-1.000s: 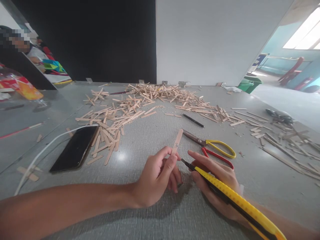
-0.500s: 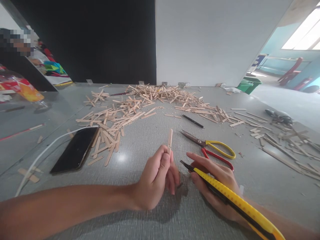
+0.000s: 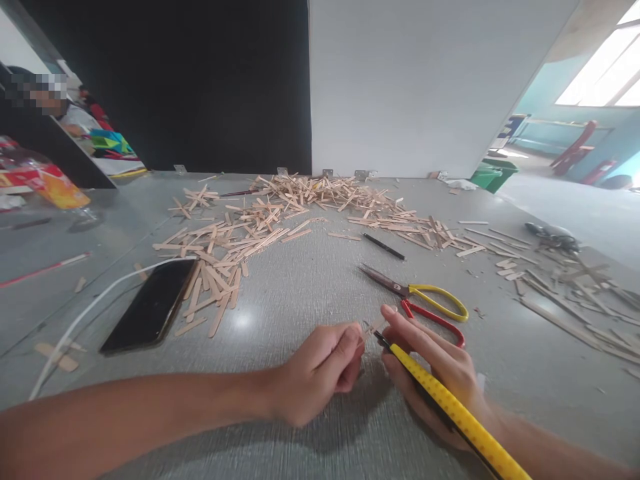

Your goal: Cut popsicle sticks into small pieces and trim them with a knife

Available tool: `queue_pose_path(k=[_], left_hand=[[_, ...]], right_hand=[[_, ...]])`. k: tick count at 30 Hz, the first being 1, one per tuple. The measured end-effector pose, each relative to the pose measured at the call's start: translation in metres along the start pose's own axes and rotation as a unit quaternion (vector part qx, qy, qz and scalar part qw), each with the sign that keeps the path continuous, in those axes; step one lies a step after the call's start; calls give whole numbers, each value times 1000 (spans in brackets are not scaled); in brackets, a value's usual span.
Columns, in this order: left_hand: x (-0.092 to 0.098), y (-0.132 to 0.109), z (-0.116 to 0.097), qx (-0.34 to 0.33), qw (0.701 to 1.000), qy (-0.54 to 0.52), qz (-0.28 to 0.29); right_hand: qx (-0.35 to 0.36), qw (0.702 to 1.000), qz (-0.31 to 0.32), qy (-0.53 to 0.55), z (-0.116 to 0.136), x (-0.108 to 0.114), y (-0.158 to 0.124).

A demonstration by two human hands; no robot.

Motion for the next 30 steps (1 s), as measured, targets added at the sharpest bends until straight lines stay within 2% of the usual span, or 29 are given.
queue_pose_path(k=[6,13,18,22,30], left_hand=[[-1,-2,0,-10,995,102,-7],[-7,-7,5,-6,980,190,-62],[-6,-3,8,12,987,138,-85],[-3,3,7,26,993,76,-81],[-3,5,9,64,996,-16,-59]], right_hand=[[-26,999,3,-32,4,1,5],[-67,996,-8,-54,2,-2,2],[-118,989,-71,-49,3,2,2],[-107,991,-40,-72,6,7,10],[-98,989,-64,-88,7,11,9]])
Point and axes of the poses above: each hand's wrist, its own y-axis towards the middle knuckle, its own x-axis out of the back of the hand, z = x × y, the point moved 2 cm from there along y, towards the middle knuckle, and after that the axes turned 8 degrees about -z, right-handed, at the moved point
